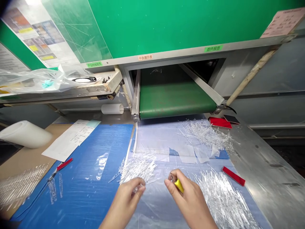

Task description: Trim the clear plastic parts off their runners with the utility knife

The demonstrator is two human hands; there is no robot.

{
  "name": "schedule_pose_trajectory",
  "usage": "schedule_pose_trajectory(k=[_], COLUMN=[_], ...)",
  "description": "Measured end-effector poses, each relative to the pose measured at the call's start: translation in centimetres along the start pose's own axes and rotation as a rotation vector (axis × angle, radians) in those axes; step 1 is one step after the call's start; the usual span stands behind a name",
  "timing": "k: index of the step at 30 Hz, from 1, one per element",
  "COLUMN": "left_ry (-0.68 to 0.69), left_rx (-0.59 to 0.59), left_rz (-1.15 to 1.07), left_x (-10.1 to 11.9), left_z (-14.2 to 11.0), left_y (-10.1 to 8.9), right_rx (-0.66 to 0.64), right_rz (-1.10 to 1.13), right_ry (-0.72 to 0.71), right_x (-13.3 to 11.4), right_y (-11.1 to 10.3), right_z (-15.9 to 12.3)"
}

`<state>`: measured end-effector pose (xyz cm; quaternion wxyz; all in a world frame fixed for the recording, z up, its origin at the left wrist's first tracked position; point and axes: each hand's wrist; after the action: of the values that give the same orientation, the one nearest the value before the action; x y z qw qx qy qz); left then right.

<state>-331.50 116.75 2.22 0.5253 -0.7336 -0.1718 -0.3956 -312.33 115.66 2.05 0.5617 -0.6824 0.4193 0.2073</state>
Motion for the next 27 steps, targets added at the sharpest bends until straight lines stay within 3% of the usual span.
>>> schedule_pose_trajectory(k=[2,4,8,10,13,15,18,20,23,27], left_ry=[-0.064,-0.129,-0.181,-0.138,0.082,0.153,-0.038,-0.079,0.043,-0.031], left_rx=[0.033,0.024,0.014,0.004,-0.065,-0.130,-0.283,-0.363,-0.299,-0.304], left_rz=[0.274,0.410,0.440,0.403,0.101,-0.161,-0.487,-0.754,-0.976,-1.047], left_x=[-1.1,-2.2,-3.3,-2.8,-1.1,0.2,1.3,1.5,1.4,1.3], left_z=[1.2,2.4,3.5,3.1,2.0,1.3,0.9,0.9,0.8,0.4], left_y=[-0.9,-1.5,-1.7,-1.3,0.0,1.0,2.1,2.2,1.8,1.2], right_rx=[-0.064,-0.105,-0.171,-0.169,-0.234,-0.330,-0.434,-0.455,-0.370,-0.373], right_rz=[-0.048,-0.101,-0.176,-0.140,-0.011,0.046,0.086,0.117,0.165,0.246], right_ry=[-0.030,-0.066,-0.091,-0.072,-0.087,-0.140,-0.132,-0.069,-0.009,0.050], right_x=[0.6,1.2,2.0,2.0,1.3,0.5,-0.7,-1.2,-1.2,-1.2], right_y=[0.3,0.6,0.6,0.5,0.8,1.2,1.4,1.0,-0.1,-1.0], right_z=[0.0,0.1,0.4,0.6,0.6,0.5,0.4,0.5,1.1,2.0])
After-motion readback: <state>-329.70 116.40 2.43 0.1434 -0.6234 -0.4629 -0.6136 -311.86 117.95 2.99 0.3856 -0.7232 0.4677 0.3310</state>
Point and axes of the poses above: each hand's wrist, its own z-axis towards the middle knuckle, its own y-axis out of the palm, x = y × z, and after that the axes turned 12 degrees about y, right-handed
